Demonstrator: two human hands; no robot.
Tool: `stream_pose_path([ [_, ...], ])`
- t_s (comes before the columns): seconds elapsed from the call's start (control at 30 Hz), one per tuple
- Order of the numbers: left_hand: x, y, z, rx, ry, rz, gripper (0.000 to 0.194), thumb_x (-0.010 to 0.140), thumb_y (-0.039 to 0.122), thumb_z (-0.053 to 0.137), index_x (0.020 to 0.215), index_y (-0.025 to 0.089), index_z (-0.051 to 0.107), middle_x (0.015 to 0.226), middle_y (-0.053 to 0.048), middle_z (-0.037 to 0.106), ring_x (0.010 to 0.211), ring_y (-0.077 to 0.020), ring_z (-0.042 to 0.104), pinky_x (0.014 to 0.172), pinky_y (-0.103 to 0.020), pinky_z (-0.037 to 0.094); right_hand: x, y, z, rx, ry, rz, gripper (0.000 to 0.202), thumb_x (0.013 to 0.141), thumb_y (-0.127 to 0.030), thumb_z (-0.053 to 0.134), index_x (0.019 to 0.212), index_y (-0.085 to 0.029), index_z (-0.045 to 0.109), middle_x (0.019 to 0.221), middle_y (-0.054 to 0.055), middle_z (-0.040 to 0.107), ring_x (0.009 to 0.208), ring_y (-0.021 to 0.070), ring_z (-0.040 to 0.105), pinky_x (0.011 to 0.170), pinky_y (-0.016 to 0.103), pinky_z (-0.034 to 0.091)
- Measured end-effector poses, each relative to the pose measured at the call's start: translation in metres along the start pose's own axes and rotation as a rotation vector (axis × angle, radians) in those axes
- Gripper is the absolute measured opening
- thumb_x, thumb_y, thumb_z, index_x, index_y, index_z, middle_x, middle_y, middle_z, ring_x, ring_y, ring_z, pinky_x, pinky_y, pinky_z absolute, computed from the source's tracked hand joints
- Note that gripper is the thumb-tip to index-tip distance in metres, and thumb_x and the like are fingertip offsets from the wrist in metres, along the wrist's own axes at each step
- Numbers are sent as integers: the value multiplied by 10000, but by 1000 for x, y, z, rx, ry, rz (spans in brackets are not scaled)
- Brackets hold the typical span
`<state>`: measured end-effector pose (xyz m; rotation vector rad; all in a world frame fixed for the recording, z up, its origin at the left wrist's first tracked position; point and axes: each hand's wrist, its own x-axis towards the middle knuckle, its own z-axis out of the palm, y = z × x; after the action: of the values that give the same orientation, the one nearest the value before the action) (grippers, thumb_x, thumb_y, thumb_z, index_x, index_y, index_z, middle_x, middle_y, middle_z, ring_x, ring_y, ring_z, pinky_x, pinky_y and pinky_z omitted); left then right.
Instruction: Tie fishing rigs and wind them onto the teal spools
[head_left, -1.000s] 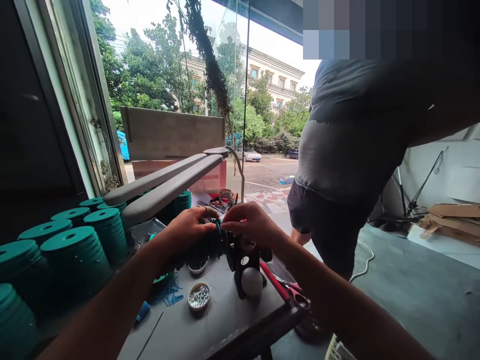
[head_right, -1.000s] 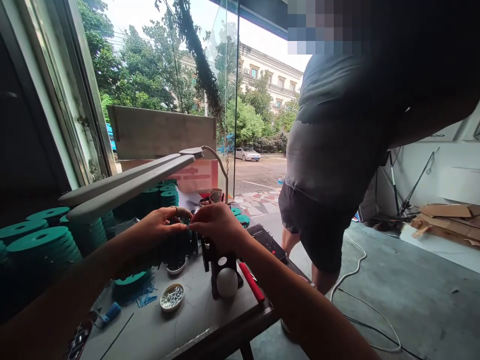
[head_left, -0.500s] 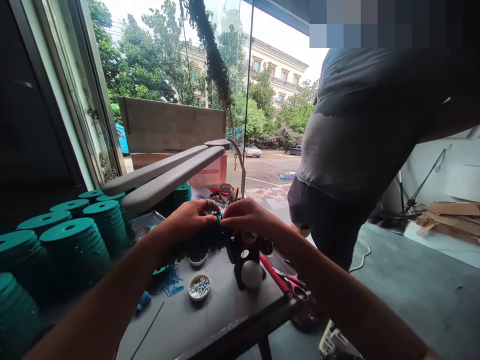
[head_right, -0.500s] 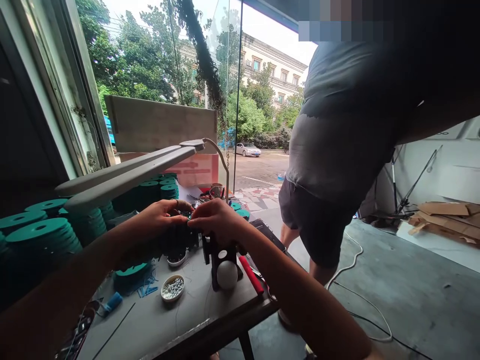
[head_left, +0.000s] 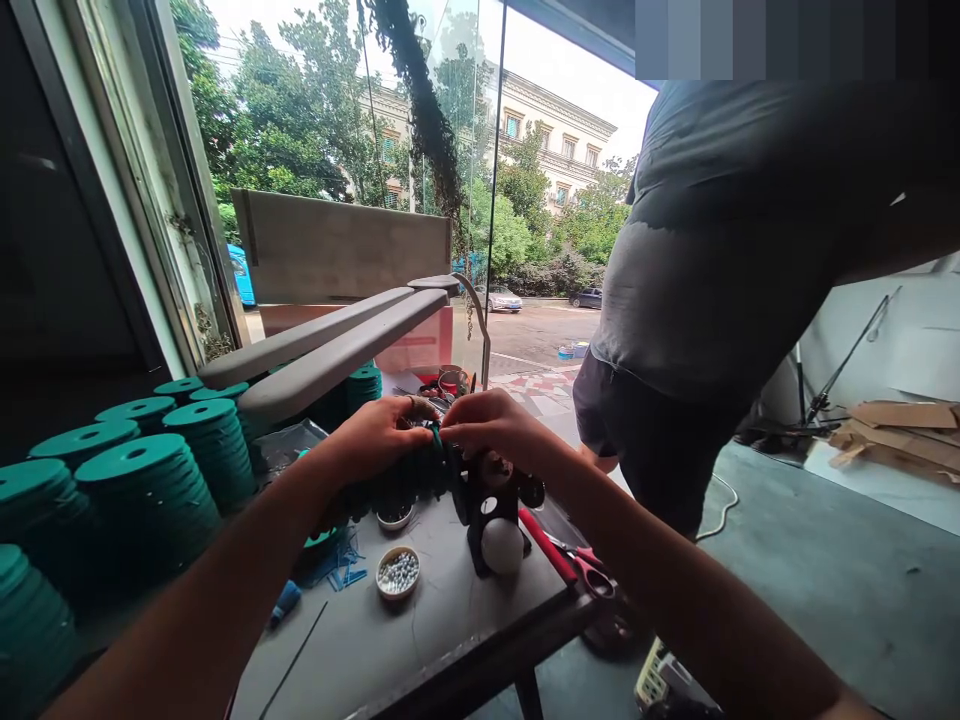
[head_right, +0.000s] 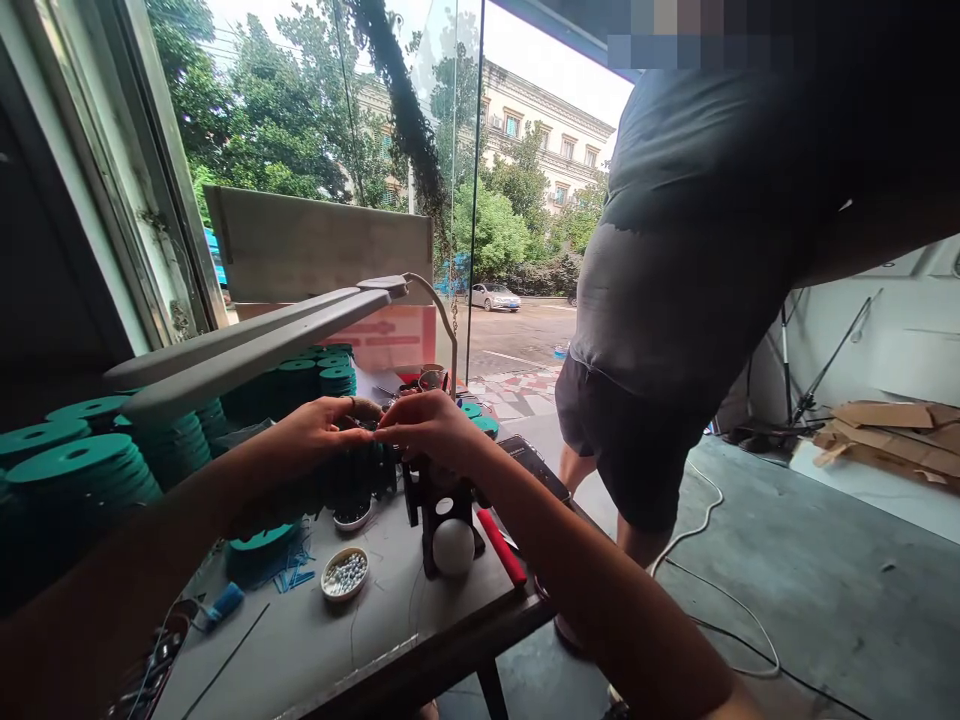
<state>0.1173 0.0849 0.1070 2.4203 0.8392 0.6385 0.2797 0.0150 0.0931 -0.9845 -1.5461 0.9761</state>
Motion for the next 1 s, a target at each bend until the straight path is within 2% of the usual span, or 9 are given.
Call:
stream_pose_path([
  [0.3, 0, 0, 0, 33, 3, 11, 274, 678, 300, 543, 901, 186, 655, 888, -30, 698, 840, -231, 614, 745, -324, 454, 5, 8, -3, 9, -16, -13, 150, 588, -250, 690, 641, -125, 627, 516, -61, 503, 469, 57, 465, 462, 190, 406],
  [0.6, 1, -2, -1, 16, -25, 11, 312, 700, 363, 540, 922, 167, 638, 918, -46, 696, 853, -236, 617, 763, -335, 456, 4, 5, -3, 19, -8, -14, 171, 582, -264, 701, 649, -124, 629, 520, -62, 496, 473, 53, 469, 465, 188, 417],
  [0.77, 0, -1, -1, 12, -30, 4, 289, 695, 346, 550, 911, 173, 635, 925, -49, 696, 871, -234, 612, 774, -330, 447, 3, 3, -2, 2, -2, -8, 222, 549, -299, 724, 630, -121, 619, 501, -65, 494, 461, 52, 459, 447, 187, 403],
  [1.0, -1, 1, -1, 18, -15, 0, 304, 690, 363, 554, 911, 173, 639, 888, -46, 696, 820, -229, 611, 743, -330, 447, 3, 4, -1, 12, -7, -3, 188, 572, -268, 696, 635, -115, 605, 518, -59, 502, 466, 53, 456, 456, 191, 394],
])
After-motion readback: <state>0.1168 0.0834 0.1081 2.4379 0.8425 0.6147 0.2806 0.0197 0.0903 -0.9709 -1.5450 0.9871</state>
